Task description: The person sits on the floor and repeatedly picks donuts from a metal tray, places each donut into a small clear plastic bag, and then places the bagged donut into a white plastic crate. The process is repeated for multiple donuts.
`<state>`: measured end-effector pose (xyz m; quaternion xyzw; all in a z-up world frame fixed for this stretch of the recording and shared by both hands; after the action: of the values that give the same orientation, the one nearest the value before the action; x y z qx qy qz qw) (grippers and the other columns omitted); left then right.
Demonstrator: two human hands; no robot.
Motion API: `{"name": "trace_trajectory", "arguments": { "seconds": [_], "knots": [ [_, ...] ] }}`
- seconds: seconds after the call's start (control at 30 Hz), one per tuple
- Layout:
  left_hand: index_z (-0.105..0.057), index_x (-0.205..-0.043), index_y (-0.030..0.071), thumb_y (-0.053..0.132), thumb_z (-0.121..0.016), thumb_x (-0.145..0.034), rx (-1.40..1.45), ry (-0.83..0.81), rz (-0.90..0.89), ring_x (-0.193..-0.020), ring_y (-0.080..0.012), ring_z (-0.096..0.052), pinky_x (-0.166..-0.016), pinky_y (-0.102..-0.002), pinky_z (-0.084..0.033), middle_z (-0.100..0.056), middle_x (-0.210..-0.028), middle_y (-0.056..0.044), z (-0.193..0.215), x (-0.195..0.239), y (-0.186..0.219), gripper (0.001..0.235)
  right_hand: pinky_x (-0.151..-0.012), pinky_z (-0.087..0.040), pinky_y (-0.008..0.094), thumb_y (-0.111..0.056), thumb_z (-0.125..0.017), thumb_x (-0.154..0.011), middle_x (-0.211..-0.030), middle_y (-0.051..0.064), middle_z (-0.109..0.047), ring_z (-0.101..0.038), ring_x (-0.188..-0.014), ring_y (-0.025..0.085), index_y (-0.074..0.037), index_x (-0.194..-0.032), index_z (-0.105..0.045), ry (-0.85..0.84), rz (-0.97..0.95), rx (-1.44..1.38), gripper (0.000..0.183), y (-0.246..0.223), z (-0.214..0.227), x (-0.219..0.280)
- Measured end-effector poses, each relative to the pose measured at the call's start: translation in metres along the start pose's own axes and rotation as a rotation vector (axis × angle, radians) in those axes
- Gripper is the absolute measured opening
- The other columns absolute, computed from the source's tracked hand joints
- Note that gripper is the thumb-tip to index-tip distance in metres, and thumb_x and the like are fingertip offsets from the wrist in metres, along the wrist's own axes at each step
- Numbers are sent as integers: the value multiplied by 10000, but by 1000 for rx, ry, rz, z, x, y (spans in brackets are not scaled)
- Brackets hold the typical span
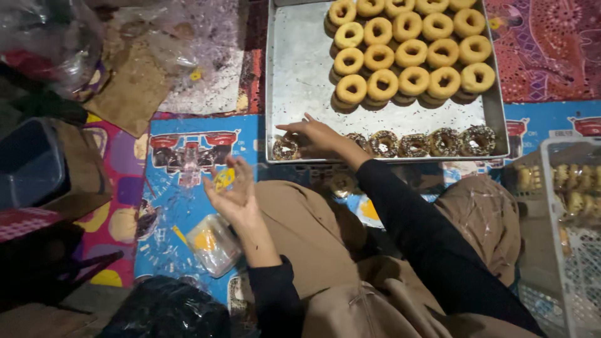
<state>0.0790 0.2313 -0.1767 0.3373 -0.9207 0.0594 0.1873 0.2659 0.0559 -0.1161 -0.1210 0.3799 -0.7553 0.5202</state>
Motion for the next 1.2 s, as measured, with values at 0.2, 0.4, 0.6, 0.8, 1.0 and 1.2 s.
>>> {"name": "trace_trajectory", "arguments": {
  "seconds": [0.2,0.4,0.6,0.8,1.0,1.2],
  "knots": [
    [-645,-1158,38,342,-740,-832,250,181,40,-1228,-453,-589,-1033,-614,-507,-594,-1276,-319,0,-7,-51,456,-875,-594,345,-141,-888,-762,-1204,131,-729,-717,-1004,185,-137,-1610,-383,426,-204,-226,987,-65,48,82],
    [-480,-1301,14,332,-685,-918,170,-200,131,-1330,-461,-524,-1140,-615,-428,-498,-1450,-276,2,42,-131,538,-694,-534,282,-139,-928,-727,-1075,50,-738,-622,-782,104,-74,-1606,-338,719,-307,-161,1061,-162,59,166],
    [-249,-1596,225,243,-621,-949,-333,-489,16,-1412,-421,-419,-1118,-598,-346,-367,-1601,-184,-48,111,-157,747,-934,-579,317,-47,-798,-921,-1566,271,-529,-716,-1094,180,-55,-1670,-270,609,-55,-59,916,-195,61,155],
    [-315,-1609,125,193,-596,-1017,-941,-331,-237,-1446,-377,-458,-1220,-487,-347,-464,-1566,-211,-26,155,-135,659,-739,-604,312,-34,-764,-907,-1050,76,-815,-786,-854,169,-122,-1488,-552,650,-248,-164,625,-185,100,176],
    [-716,-1077,60,243,-689,-884,-1565,-1036,-318,-1124,-247,-565,-995,-428,-427,-625,-1144,-76,-71,173,-165,267,-796,-637,321,-44,-736,-897,-965,57,-813,-805,-893,164,-105,-1485,-520,99,-80,-356,629,-181,123,184],
    [-750,-939,25,84,-836,-787,-1590,-1584,-743,-810,-238,-667,-643,-372,-519,-674,-931,-78,-163,273,-164,184,-735,-535,315,-77,-724,-951,-864,7,-810,-709,-761,133,-111,-1262,-763,278,-7,-340,316,-215,156,217]
  ]
}}
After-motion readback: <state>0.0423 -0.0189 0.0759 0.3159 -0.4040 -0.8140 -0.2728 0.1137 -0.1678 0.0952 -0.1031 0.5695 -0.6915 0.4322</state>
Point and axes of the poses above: each hand's wrist, its own x-axis away from the middle knuckle, its own z-axis out of the back of the hand, y = z × x, the point moved 9 cm from there along -x, towards the middle knuckle
